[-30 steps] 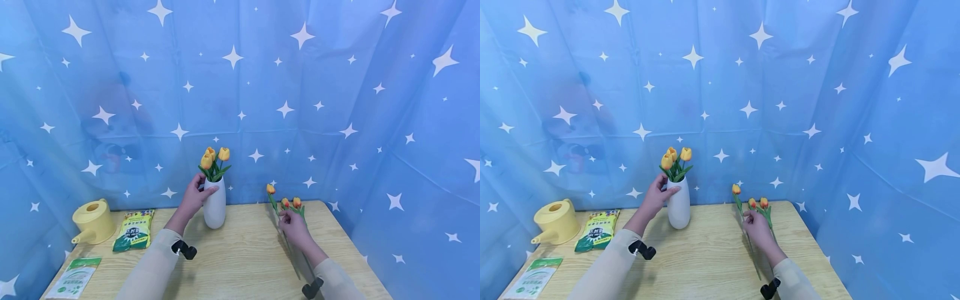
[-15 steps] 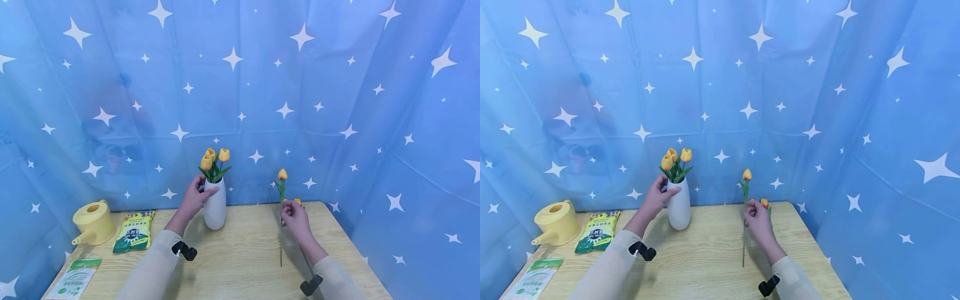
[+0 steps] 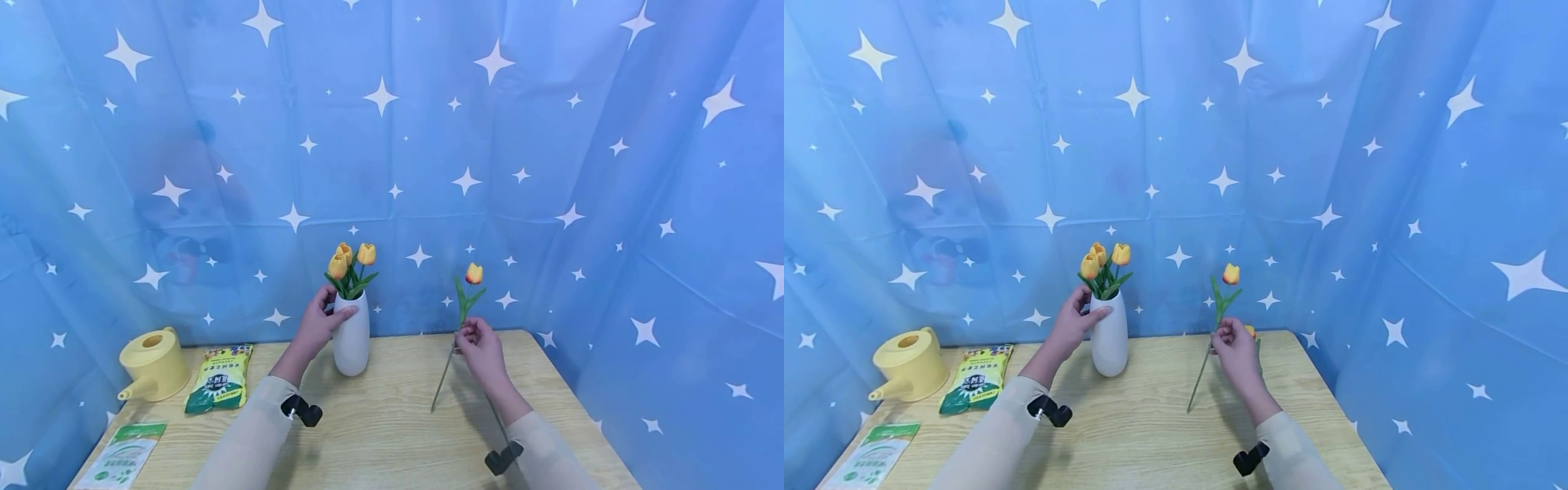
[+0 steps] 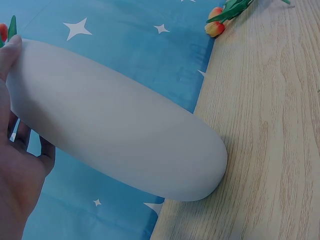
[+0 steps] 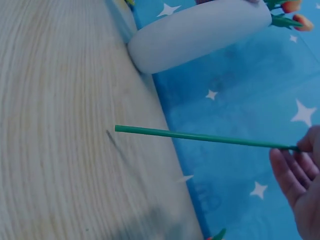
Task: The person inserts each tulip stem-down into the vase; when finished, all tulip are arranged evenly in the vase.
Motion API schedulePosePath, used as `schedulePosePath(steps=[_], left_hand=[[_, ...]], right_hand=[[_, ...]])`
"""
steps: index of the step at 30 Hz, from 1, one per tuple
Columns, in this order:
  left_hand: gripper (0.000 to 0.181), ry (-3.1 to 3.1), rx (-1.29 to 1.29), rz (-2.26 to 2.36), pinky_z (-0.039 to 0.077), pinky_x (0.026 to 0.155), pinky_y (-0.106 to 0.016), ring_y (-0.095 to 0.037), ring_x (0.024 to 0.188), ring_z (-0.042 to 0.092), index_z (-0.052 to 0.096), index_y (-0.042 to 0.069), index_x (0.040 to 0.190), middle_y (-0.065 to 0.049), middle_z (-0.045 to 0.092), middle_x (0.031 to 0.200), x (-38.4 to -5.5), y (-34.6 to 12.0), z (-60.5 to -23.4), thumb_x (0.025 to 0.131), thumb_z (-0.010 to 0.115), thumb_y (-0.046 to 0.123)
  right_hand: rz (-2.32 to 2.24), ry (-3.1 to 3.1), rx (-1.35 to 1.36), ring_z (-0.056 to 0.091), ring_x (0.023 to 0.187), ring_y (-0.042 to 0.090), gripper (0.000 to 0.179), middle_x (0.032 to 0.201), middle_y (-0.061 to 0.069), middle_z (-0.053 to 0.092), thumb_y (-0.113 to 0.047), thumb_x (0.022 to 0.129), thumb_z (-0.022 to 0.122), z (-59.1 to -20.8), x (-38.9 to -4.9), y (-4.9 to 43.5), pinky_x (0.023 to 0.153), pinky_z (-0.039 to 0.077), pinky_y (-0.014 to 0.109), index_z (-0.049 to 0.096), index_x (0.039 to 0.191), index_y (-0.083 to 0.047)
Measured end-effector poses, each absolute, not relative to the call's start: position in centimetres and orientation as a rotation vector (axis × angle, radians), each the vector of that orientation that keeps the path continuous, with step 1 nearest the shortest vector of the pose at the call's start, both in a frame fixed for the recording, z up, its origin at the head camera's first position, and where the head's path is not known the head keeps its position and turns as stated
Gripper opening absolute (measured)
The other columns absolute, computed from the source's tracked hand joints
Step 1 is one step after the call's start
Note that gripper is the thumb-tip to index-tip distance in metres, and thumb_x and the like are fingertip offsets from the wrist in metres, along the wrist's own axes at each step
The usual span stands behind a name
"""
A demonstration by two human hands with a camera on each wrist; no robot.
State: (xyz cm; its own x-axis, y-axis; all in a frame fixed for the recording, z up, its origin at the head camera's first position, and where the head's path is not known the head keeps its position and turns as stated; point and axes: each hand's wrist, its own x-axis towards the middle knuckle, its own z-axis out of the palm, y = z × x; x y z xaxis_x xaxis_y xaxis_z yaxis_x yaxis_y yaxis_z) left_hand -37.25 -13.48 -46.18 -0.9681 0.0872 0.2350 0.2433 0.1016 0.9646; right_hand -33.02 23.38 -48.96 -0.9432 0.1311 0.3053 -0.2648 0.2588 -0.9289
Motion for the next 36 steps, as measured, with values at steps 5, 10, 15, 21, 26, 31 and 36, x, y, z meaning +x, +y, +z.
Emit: schedulePosePath(steps=[5, 10, 15, 21, 26, 31, 36], left_hand=[[0.051, -2.238, -0.340, -2.007, 0.053, 0.110, -0.062, -0.038, 0.135, 0.061, 0.054, 0.016, 0.131, -0.012, 0.058, 0.144, -37.2, -13.5, -46.1, 0.099, 0.088, 0.036], [0.051, -2.240, -0.341, -2.006, 0.052, 0.111, -0.063, -0.039, 0.137, 0.059, 0.054, 0.016, 0.132, -0.013, 0.058, 0.146, -37.2, -13.5, -46.1, 0.099, 0.087, 0.036], [0.052, -2.245, -0.336, -2.003, 0.051, 0.112, -0.063, -0.039, 0.138, 0.059, 0.053, 0.016, 0.133, -0.013, 0.057, 0.146, -37.1, -13.5, -46.1, 0.100, 0.086, 0.037], [0.051, -2.244, -0.330, -2.004, 0.051, 0.112, -0.064, -0.040, 0.138, 0.059, 0.054, 0.017, 0.133, -0.012, 0.058, 0.146, -37.1, -13.4, -46.0, 0.099, 0.087, 0.036], [0.051, -2.241, -0.340, -2.004, 0.052, 0.112, -0.064, -0.040, 0.137, 0.060, 0.055, 0.017, 0.133, -0.012, 0.058, 0.146, -37.1, -13.4, -46.0, 0.099, 0.087, 0.036], [0.051, -2.244, -0.341, -2.002, 0.052, 0.111, -0.064, -0.039, 0.137, 0.060, 0.055, 0.017, 0.133, -0.012, 0.058, 0.146, -37.1, -13.4, -46.0, 0.099, 0.087, 0.037], [0.052, -2.242, -0.341, -2.007, 0.052, 0.111, -0.064, -0.039, 0.138, 0.059, 0.054, 0.017, 0.133, -0.012, 0.057, 0.146, -37.1, -13.5, -46.1, 0.099, 0.087, 0.038]], right_hand=[[1.755, -2.164, 0.182, 0.070, 0.089, 0.016, 0.024, 0.109, 0.021, 0.067, 0.008, 0.103, 0.068, -48.6, -33.2, 23.0, 0.077, 0.066, 0.030, 0.061, 0.126, 0.006], [1.794, -2.103, 0.215, 0.069, 0.087, 0.012, 0.021, 0.107, 0.021, 0.065, 0.010, 0.103, 0.067, -48.0, -33.6, 22.5, 0.077, 0.066, 0.030, 0.060, 0.122, 0.006], [1.795, -2.064, 0.233, 0.072, 0.089, 0.017, 0.019, 0.106, 0.021, 0.065, 0.009, 0.104, 0.067, -47.1, -33.7, 21.8, 0.079, 0.066, 0.032, 0.060, 0.122, 0.005], [1.832, -2.014, 0.269, 0.075, 0.095, 0.023, 0.022, 0.109, 0.024, 0.066, 0.005, 0.106, 0.069, -46.1, -33.7, 21.3, 0.084, 0.067, 0.039, 0.063, 0.127, 0.004], [1.859, -1.983, 0.285, 0.076, 0.094, 0.018, 0.023, 0.113, 0.028, 0.067, 0.002, 0.106, 0.070, -45.2, -33.7, 20.9, 0.086, 0.067, 0.041, 0.063, 0.128, 0.005], [1.896, -1.944, 0.298, 0.078, 0.098, 0.019, 0.025, 0.117, 0.029, 0.068, -0.002, 0.107, 0.072, -43.9, -33.7, 20.3, 0.086, 0.066, 0.037, 0.061, 0.128, 0.005], [1.902, -1.875, 0.332, 0.078, 0.101, 0.022, 0.022, 0.113, 0.017, 0.072, -0.008, 0.107, 0.074, -42.3, -34.0, 19.7, 0.088, 0.066, 0.036, 0.063, 0.126, -0.003]])
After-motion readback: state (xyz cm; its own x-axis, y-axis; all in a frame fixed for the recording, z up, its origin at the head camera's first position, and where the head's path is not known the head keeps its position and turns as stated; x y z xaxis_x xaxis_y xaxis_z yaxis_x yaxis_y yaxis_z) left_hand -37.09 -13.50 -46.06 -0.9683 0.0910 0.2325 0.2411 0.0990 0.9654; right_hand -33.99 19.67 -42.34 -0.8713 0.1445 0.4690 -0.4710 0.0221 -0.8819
